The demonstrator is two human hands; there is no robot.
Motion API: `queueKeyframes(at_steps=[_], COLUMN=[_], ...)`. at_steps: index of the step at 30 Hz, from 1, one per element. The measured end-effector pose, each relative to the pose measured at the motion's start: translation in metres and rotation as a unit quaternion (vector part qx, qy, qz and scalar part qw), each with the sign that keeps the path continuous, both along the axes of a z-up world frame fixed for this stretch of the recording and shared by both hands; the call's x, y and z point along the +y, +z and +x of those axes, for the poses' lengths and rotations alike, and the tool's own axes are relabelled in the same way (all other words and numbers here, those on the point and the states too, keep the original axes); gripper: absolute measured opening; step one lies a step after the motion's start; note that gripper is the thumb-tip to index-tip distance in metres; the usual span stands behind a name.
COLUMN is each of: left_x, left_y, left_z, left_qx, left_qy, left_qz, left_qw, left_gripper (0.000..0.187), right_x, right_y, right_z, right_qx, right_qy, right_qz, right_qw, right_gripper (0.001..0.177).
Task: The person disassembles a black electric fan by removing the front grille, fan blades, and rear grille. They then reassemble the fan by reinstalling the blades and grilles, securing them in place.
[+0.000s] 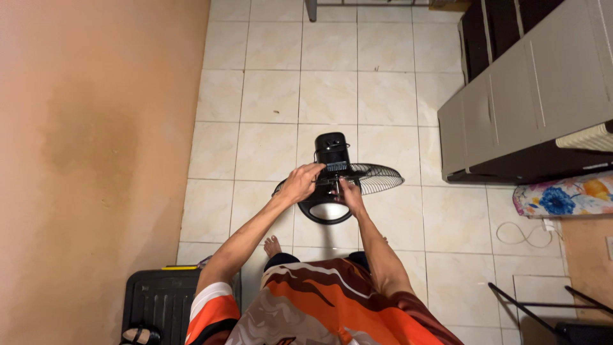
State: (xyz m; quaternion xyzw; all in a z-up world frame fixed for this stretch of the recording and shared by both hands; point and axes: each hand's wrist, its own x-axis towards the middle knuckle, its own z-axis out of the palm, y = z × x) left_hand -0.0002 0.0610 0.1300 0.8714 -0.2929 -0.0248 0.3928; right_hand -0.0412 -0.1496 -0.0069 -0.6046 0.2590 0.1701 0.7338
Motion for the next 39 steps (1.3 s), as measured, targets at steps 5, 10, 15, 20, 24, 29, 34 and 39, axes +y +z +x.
queueKeyframes(at_steps=[5, 10, 15, 20, 24, 29, 34, 39], left_x=[0.002, 0.004, 0.003, 0.001, 0.003, 0.007, 0.008, -0.017], left_y=[0.008, 0.006, 0.001, -0.006, -0.004, 0.003, 0.026, 0.072], left_z=[0.002, 0.008, 0.010, 0.012, 0.008, 0.006, 0.006, 0.011], left_qx=[0.061, 0.004, 0.018, -0.008, 0.024, -0.004, 0.068, 0.009], left_qy=[0.017, 0.006, -0.002, -0.007, -0.004, 0.008, -0.030, -0.169], left_qz=[0.019, -0.015, -0.002, -0.001, 0.013, -0.012, 0.049, 0.123], left_qw=[0.998, 1.000, 1.000, 1.000, 1.000, 1.000, 0.996, 0.978], left_gripper=[0.055, 0.048, 0.051, 0.050, 0.051, 0.046, 0.043, 0.090], right_x=[0.000, 0.005, 0.008, 0.008, 0.014, 0.018, 0.016, -0.017], right_y=[0.005, 0.003, 0.000, -0.001, 0.003, 0.008, 0.010, 0.010], right_z=[0.011, 0.013, 0.007, 0.005, 0.003, 0.003, -0.010, -0.055], right_qx=[0.094, 0.032, -0.003, -0.012, 0.013, 0.052, 0.108, 0.048], right_qy=[-0.047, -0.011, 0.004, -0.008, -0.059, -0.050, -0.013, -0.060], right_qz=[0.192, 0.112, 0.064, 0.058, 0.174, 0.151, 0.040, 0.037], right_qw=[0.976, 0.993, 0.998, 0.998, 0.983, 0.986, 0.993, 0.996], right_gripper=[0.033, 0.027, 0.042, 0.049, 0.048, 0.051, 0.056, 0.057])
